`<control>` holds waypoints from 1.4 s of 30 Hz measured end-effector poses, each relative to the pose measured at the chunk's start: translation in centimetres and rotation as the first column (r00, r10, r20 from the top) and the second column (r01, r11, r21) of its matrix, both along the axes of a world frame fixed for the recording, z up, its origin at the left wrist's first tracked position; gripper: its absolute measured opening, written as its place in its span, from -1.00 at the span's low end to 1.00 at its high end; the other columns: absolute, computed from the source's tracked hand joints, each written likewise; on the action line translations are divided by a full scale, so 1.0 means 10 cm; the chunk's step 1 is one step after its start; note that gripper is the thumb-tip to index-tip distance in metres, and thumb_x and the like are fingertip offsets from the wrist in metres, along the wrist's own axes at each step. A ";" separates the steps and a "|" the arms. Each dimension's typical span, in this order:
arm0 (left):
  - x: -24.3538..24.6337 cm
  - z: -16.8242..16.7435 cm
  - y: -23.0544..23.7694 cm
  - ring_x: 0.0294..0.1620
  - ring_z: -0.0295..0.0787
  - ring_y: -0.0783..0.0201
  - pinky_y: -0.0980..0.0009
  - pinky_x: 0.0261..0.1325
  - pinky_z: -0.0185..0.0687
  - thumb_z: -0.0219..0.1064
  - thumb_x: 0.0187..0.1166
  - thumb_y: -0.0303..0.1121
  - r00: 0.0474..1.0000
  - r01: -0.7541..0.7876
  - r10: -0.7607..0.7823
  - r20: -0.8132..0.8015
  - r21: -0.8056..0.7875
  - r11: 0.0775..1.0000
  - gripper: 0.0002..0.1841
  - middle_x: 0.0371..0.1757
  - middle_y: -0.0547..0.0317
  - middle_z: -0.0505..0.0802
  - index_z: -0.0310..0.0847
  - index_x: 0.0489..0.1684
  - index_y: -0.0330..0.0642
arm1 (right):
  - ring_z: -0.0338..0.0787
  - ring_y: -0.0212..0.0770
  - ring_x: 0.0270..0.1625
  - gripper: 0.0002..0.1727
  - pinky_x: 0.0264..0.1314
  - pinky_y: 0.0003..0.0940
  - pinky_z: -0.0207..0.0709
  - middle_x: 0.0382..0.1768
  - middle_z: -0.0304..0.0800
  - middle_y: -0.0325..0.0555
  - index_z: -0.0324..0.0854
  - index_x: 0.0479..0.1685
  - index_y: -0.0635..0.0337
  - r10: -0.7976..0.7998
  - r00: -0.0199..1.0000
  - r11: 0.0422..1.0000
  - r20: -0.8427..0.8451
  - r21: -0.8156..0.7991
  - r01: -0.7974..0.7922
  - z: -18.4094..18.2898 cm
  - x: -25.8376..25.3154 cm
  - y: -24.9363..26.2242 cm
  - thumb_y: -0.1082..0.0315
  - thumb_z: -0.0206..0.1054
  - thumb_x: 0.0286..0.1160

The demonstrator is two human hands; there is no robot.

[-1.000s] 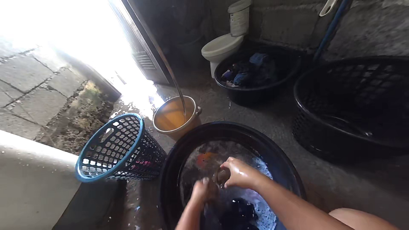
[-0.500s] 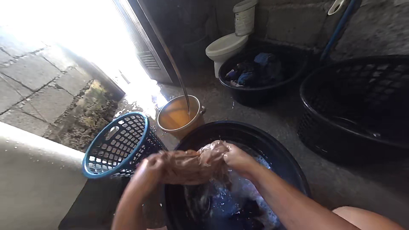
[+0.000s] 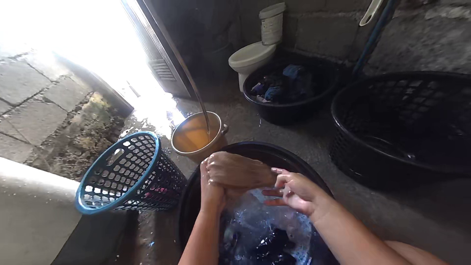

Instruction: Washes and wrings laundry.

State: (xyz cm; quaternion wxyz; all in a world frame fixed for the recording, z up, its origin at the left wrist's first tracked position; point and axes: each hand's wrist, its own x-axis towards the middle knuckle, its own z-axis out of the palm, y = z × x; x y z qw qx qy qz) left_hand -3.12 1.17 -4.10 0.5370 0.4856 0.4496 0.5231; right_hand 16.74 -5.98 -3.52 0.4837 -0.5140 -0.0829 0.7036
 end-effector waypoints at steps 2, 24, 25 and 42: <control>0.03 0.18 -0.09 0.20 0.75 0.26 0.18 0.19 0.76 0.33 0.37 -0.52 0.972 0.151 -0.118 -0.204 0.156 0.976 -0.19 0.34 0.15 0.72 0.12 0.73 0.10 | 0.71 0.40 0.27 -0.40 0.00 0.32 0.70 0.56 0.36 0.35 0.02 0.77 0.05 -0.038 0.978 0.998 -0.203 -0.060 0.027 -0.05 -0.15 0.01 0.01 -0.14 0.86; -0.30 -0.36 -0.14 0.01 0.88 0.11 0.13 0.17 0.78 0.17 0.64 -0.10 0.700 0.629 -0.363 0.615 -0.289 0.722 -0.68 -0.07 -0.01 0.90 0.71 0.00 -0.12 | 0.80 -0.07 -0.02 -0.50 0.03 -0.04 0.69 -0.08 0.78 0.00 0.57 0.13 0.13 -0.231 0.907 0.953 -0.352 0.105 0.283 0.16 -0.53 0.19 -0.05 -0.15 0.85; -0.33 -0.45 -0.15 0.16 0.84 0.05 0.07 0.32 0.71 0.45 0.39 -0.12 0.581 0.679 -0.420 0.698 -0.131 0.722 -0.59 0.09 -0.03 0.89 0.76 0.16 -0.08 | 0.79 -0.08 0.00 -0.47 0.04 -0.05 0.68 -0.07 0.77 -0.01 0.55 0.15 0.09 -0.271 0.872 0.944 -0.407 0.062 0.323 0.16 -0.52 0.19 -0.10 -0.19 0.84; 0.05 -0.05 -0.33 -0.08 0.84 0.29 0.21 0.01 0.84 0.00 0.78 0.16 0.881 0.119 -0.032 0.473 -0.156 0.981 -0.58 -0.18 0.26 0.83 0.63 -0.11 0.09 | 0.84 -0.28 -0.15 -0.82 -0.09 -0.32 0.72 -0.20 0.90 -0.11 0.82 -0.08 0.23 -0.186 0.977 0.852 0.106 0.513 0.107 0.08 -0.61 0.23 0.45 0.31 0.49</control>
